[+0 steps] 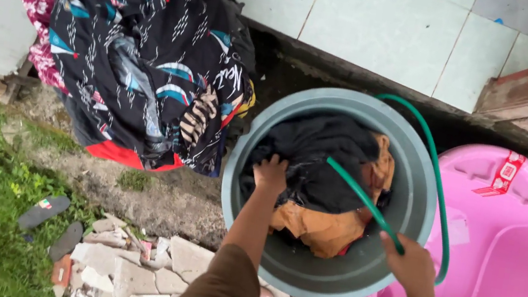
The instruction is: Wash several pieces of clothing by hand in a bucket outside.
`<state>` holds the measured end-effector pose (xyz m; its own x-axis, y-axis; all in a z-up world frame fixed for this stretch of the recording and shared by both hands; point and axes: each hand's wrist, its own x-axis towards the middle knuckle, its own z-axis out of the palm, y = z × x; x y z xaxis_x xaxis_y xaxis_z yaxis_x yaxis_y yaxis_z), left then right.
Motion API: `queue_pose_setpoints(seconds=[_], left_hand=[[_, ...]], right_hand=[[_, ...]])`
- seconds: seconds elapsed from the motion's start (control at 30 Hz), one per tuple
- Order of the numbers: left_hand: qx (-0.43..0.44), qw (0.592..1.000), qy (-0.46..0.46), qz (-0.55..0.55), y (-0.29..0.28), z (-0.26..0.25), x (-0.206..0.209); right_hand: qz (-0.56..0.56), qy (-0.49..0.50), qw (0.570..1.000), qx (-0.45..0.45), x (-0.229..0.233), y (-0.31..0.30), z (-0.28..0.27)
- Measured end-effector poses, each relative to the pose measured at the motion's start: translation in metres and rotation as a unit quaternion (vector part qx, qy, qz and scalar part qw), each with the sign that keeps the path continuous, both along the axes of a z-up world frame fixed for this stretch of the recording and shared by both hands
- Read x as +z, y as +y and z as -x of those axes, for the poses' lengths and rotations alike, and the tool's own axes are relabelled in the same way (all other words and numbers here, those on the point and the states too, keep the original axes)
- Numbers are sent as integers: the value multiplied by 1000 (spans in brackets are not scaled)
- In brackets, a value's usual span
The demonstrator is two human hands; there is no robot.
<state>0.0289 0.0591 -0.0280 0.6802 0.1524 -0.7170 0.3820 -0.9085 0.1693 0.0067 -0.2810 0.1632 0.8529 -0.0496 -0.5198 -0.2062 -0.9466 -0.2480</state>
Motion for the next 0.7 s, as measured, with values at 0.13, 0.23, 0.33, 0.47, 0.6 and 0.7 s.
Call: queue_pose_setpoints(seconds=[0.13, 0.23, 0.33, 0.47, 0.6, 0.7], left_hand=[[21, 999, 25, -36, -13, -40, 16], [21, 991, -132, -28, -39, -65, 104], [-28, 990, -129, 40, -52, -75, 131], [-38, 995, -27, 85, -41, -58, 54], [-2, 994, -65, 85, -39, -64, 15], [0, 992, -107, 67, -40, -78, -24]], right_hand=[[17, 15, 1000, -9, 27, 12, -15], [12, 5, 1000, 1, 32, 17, -18], [3, 33, 999, -9, 47, 32, -18], [11, 91, 996, -10, 47, 21, -19], [4, 80, 996, 29, 57, 1, -21], [16, 73, 997, 13, 57, -11, -22]])
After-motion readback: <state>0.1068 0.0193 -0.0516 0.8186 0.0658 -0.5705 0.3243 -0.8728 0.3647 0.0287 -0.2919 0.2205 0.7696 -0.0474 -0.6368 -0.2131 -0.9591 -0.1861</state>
